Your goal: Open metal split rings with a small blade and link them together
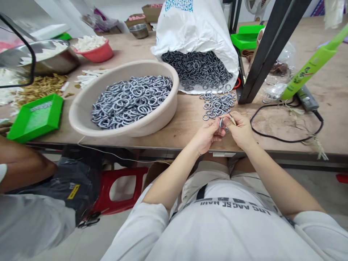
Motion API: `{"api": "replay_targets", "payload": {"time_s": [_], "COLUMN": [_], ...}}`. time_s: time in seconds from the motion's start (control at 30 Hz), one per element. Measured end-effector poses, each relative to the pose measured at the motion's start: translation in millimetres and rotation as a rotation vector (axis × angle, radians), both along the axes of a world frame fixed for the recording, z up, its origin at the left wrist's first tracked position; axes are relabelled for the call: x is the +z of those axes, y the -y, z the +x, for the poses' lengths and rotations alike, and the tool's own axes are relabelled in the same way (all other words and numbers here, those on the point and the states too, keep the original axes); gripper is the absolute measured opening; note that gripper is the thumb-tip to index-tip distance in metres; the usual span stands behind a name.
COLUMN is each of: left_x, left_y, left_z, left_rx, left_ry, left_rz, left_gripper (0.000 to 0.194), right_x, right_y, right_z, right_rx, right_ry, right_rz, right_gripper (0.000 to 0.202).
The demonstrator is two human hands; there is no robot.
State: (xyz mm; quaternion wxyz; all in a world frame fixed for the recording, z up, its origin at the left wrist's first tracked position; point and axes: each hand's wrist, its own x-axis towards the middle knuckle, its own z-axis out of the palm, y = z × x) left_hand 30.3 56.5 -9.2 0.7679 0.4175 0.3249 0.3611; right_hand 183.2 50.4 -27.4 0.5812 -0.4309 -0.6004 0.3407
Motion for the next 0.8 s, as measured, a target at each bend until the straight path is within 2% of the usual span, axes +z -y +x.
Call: {"api": "replay_targets", "payload": {"time_s": [0.13,0.27,0.47,0.53,0.63,0.7,0.8], "left_x": [-0.2,0.4,8.5,11.6,15.1,16.6,18.3], "left_y": [3.4,15.3,32.7,35.9,39.9,42.7,47.1], "left_z": [-2.0,1.3,1.5,0.0,-2.5,-3.4,-3.4], "left_rx": [0.073,0.117,0.179,0.208,0.247,0.259,0.259], "left_ry": [-0.006,-0.057,-0.03,-0.006,0.03,0.046,0.059], "left_rz": [0.071,0.174,0.218,0.195,0.158,0.133,0.108], "left_gripper": [0.045,0.046,0.046,0.046,0.046,0.046,0.044], "right_x": [6.6,16.3,26.4,31.5,39.5,42.9,44.4], "right_y": [9.7,22.3,30.9,36.3,48.8,56.8,63.8], "right_z": [-2.0,-9.4,-13.5,-11.3,-8.9,-9.1,-10.7], "right_rx": [0.021,-0.021,0.13,0.063,-0.066,-0.074,-0.054], "right_ry": [0.116,0.123,-0.037,0.047,0.337,0.521,0.629], "right_rz": [0.064,0.072,-0.121,-0.097,-0.004,0.054,0.108], "right_gripper": [0.024,0.022,0.033,0.039,0.042,0.04,0.039]}}
